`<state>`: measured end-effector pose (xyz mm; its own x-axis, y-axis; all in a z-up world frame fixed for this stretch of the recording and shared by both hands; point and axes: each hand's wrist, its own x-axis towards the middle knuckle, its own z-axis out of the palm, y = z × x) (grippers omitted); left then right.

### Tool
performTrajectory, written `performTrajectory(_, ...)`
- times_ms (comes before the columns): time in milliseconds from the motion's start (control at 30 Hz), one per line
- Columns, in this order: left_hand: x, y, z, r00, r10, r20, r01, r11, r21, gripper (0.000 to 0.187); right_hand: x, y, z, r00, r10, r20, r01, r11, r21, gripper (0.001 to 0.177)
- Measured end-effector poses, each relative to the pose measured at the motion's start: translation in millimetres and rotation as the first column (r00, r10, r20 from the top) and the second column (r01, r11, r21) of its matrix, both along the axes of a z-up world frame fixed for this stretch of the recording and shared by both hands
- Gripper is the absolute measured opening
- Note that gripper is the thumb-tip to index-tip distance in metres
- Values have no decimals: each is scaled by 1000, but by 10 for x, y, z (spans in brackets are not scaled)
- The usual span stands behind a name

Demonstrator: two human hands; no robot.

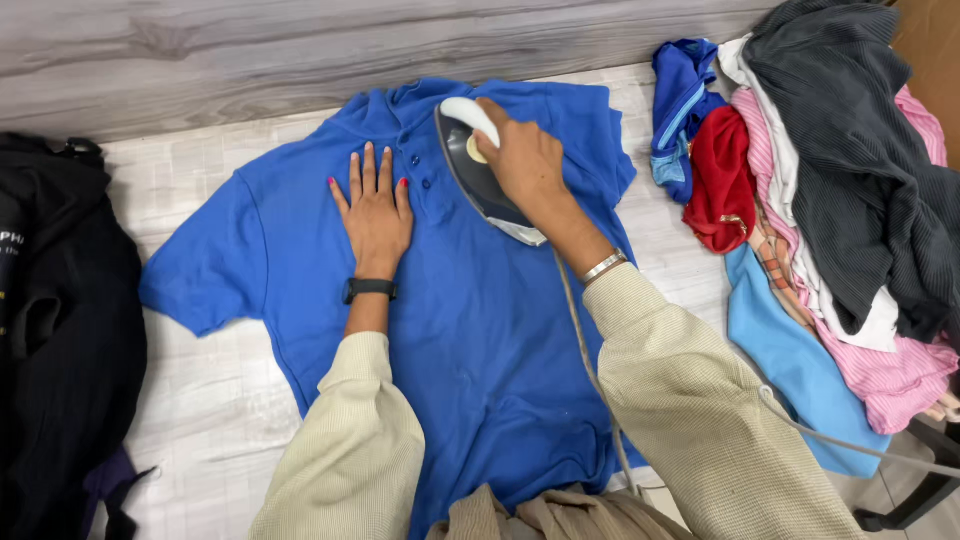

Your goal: The person irons a blue polo shirt on a table, smoothing the fabric with one hand while moving the iron with the other. After finishing the polo, the person switches to a blue sleeveless top, irons it, and then folds it.

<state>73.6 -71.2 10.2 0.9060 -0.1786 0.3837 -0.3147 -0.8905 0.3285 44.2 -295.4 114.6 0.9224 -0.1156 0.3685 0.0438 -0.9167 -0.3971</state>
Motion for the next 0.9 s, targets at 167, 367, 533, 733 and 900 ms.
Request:
performTrajectory(167, 66, 69, -50, 1000, -3, 22, 2, 1000, 17, 55, -125, -248, -20, 993, -118, -14, 117, 991, -69, 45)
performTrajectory(367, 77, 55, -111, 1000, 14, 11, -15, 1000, 26, 55, -594, -493, 54, 997, -71, -21, 71, 997, -6, 47)
performTrajectory(533, 107, 75, -171, 999, 1, 41, -3, 999, 49, 53, -1328, -497, 252, 987, 70, -142, -57, 994, 97, 47)
performTrajectory(733, -49, 138, -147, 998, -56, 36, 54, 997, 49, 54, -1793, -453, 522, 927, 261, -268, -217, 959, 181, 49)
performTrajectory(900, -219, 142, -93, 997, -47, 59, 44, 998, 46, 53, -1620, -325, 401, 961, 176, -212, -158, 982, 99, 47)
